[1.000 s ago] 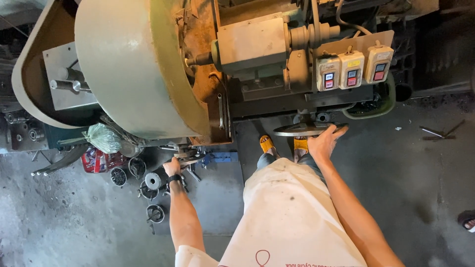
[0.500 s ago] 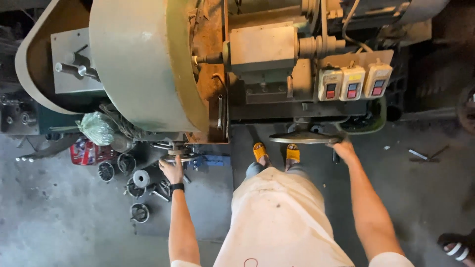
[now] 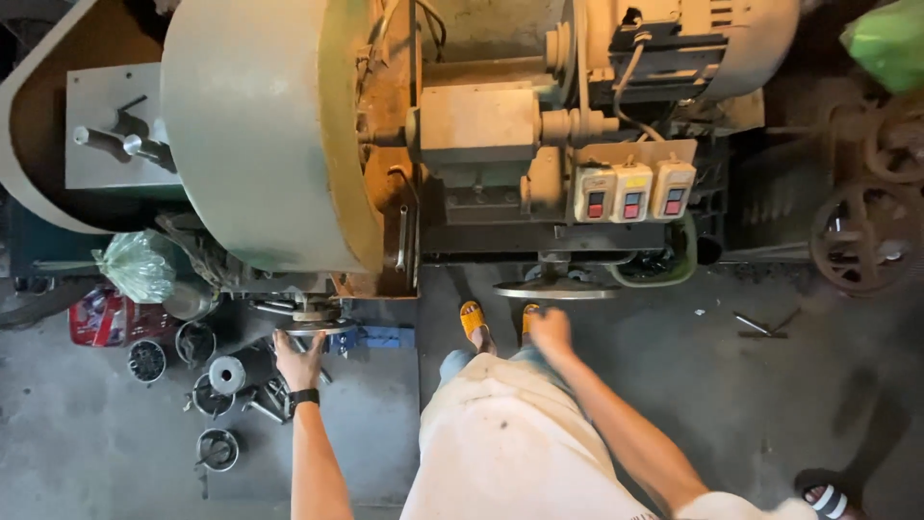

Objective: Operating a manual lathe machine to process a metal part, including chuck adjustment with a wrench and tool carriage movement using handwheels.

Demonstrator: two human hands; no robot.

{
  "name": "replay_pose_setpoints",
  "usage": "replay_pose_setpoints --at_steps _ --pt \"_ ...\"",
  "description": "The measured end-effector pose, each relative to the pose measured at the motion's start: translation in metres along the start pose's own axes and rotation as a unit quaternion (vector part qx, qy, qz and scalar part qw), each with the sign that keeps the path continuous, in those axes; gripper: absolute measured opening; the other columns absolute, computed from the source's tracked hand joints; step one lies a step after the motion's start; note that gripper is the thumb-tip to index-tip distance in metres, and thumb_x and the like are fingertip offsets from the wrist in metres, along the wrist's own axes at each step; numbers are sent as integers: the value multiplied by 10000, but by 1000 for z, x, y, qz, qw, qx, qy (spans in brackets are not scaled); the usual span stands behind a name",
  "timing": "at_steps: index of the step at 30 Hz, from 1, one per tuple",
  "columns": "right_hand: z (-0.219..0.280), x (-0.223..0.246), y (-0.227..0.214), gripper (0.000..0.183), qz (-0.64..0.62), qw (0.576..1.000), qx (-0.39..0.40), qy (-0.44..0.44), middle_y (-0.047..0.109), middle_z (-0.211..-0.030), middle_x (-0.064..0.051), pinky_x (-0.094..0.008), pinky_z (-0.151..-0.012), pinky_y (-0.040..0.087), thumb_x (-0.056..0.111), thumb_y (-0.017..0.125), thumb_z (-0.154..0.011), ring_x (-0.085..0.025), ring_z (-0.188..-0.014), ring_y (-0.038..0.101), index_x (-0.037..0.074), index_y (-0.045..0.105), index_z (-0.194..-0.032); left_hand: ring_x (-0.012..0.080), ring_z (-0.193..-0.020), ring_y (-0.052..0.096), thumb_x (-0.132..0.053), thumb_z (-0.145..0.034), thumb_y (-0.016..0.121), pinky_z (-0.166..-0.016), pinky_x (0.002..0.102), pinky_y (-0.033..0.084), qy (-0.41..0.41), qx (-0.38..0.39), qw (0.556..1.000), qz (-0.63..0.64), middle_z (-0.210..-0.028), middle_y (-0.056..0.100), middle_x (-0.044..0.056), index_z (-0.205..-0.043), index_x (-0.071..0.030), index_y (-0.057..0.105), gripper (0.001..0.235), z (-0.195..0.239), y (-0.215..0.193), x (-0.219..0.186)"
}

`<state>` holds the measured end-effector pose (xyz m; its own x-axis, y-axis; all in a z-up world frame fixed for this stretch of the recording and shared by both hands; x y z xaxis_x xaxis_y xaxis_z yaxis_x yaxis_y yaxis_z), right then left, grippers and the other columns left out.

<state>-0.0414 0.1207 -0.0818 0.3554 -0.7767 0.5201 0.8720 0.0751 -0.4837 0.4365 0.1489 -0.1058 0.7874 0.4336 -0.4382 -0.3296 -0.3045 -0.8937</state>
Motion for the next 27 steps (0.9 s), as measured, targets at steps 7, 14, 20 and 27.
replay_pose_setpoints --at_steps 7,14,20,27 --pt "-38 -6 76 480 11 985 167 41 628 -1040 -237 -461 -905 434 287 512 -750 -328 -1023 595 -74 625 -1045 469 -1105 484 -499 -614 759 -955 521 384 -57 38 998 -14 -1322 420 289 -1314 54 426 952 3 5 3" --pt "-51 -56 18 365 -195 969 117 92 604 -845 -217 -424 -613 536 165 617 -735 -288 -753 631 -54 596 -1027 451 -1118 484 -549 -615 732 -948 518 388 -68 46 997 -16 -1331 426 271 -1312 51 432 968 -4 0 6" --pt "-114 -137 -59 184 -122 988 37 82 562 -574 -118 -334 -374 459 167 619 -710 -204 -453 571 6 619 -799 450 -1125 478 -553 -608 730 -959 521 380 -68 46 997 -13 -1342 419 263 -1314 49 426 976 -10 3 18" --pt "-111 -121 -66 291 56 991 -46 110 643 -677 -231 -425 -539 525 145 525 -744 -336 -635 663 -88 646 -870 438 -1152 469 -524 -610 735 -974 505 372 -55 50 997 -23 -1318 431 292 -1302 77 427 966 -13 7 24"
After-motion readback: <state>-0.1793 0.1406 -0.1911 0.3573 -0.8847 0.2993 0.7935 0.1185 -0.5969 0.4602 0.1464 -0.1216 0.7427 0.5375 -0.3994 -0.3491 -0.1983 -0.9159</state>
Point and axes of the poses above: each hand's wrist, its own z-axis away from the middle knuckle, its own y-axis out of the palm, x = y × z, the point moved 1 cm from there along -z, towards the middle knuckle
